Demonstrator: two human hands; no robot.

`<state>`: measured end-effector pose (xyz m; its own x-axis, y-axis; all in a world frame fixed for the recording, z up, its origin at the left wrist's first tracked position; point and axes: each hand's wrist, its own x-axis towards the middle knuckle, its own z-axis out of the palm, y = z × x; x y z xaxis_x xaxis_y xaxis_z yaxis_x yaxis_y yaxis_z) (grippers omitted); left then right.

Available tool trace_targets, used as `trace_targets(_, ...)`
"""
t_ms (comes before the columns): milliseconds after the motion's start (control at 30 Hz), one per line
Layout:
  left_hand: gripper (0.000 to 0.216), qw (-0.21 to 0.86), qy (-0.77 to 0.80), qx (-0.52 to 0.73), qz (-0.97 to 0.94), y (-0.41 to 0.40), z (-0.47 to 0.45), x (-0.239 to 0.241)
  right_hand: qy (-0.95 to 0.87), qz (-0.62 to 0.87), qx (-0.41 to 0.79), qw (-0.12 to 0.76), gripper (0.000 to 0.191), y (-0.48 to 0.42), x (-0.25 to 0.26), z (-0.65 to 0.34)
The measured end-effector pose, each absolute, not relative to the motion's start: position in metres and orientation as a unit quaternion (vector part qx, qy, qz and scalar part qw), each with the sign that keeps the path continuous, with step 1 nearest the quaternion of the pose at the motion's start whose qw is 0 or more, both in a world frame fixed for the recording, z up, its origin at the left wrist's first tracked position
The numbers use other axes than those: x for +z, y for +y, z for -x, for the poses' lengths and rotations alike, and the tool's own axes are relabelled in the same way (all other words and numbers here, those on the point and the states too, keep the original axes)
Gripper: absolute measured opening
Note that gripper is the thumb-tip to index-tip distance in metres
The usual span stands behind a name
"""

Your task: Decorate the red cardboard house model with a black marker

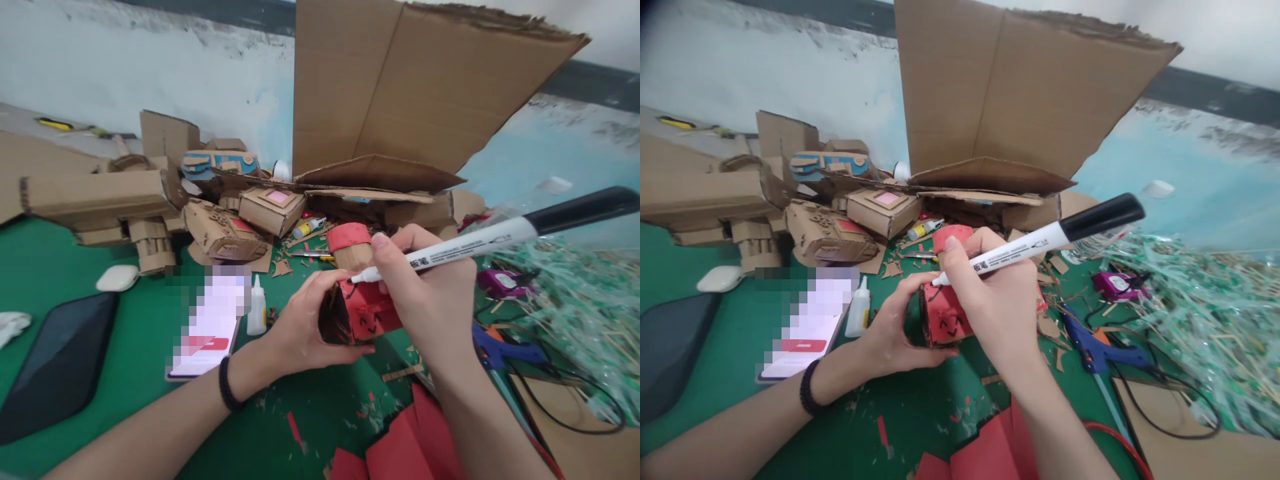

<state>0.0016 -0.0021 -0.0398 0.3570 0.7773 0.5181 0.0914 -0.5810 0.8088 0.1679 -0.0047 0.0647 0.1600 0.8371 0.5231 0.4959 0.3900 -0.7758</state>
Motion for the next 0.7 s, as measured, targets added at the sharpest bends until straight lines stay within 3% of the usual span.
trace_targets(700, 0.094, 0.33, 0.265, 0.496, -0.758, -0.0005, 0.0012, -0.0426, -0.642, 0.533, 0.152, 0.53, 0.039, -0.0058, 0.0659, -0.1655)
